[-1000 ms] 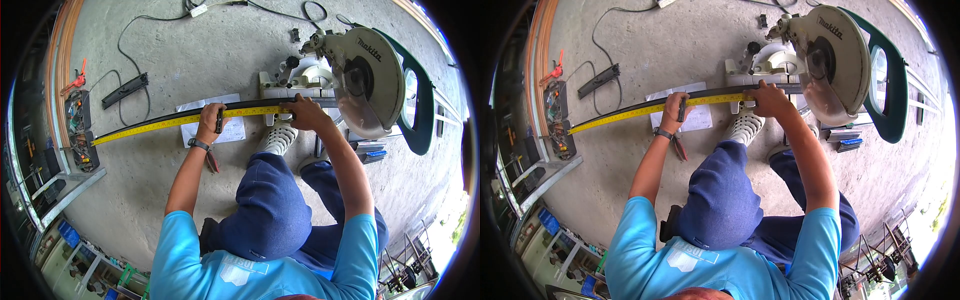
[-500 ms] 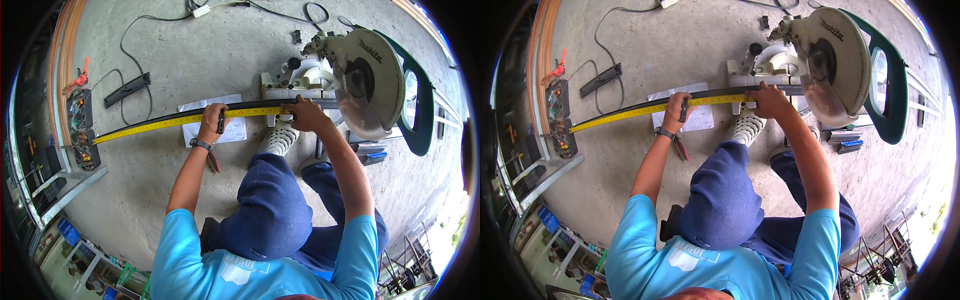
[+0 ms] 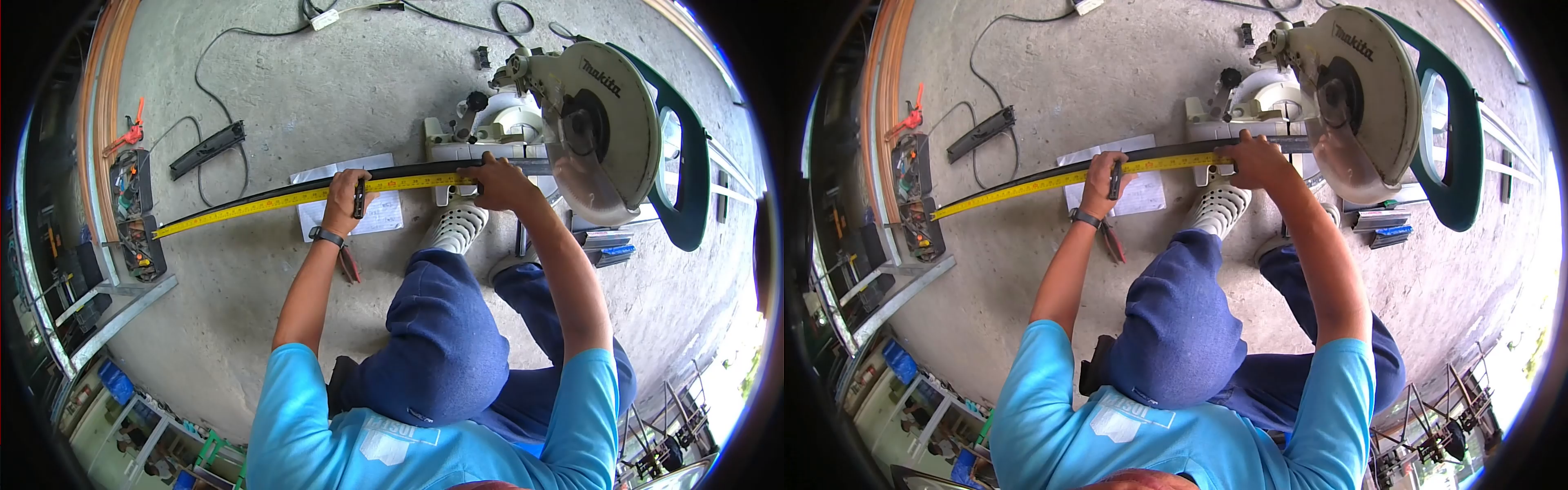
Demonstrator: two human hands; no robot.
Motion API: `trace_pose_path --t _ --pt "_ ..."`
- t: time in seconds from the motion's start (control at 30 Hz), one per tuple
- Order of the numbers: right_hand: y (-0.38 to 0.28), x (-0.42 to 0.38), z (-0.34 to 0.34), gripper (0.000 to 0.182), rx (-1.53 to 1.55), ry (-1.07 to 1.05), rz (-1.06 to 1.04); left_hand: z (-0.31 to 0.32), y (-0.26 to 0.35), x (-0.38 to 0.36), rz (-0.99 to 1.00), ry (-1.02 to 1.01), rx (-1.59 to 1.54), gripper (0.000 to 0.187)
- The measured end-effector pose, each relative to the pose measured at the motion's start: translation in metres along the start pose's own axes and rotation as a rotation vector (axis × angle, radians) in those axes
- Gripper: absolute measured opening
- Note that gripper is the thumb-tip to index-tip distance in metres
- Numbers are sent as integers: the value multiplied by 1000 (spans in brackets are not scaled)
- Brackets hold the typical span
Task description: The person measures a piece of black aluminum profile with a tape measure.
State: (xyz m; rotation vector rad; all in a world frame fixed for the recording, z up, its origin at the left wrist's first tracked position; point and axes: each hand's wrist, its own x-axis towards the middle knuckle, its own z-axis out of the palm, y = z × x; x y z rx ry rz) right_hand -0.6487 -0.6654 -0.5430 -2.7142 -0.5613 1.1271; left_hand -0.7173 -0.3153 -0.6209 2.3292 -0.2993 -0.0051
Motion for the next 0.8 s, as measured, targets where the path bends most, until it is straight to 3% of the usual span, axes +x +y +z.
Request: trace_pose_path --t 0.73,0.8 --pt "-6 -9 3 75 -32 16 15 -4 6 3 1 -13 5 43" --pt "-5 -8 -5 75 20 -69 44 -3 7 4 2 -23 9 47"
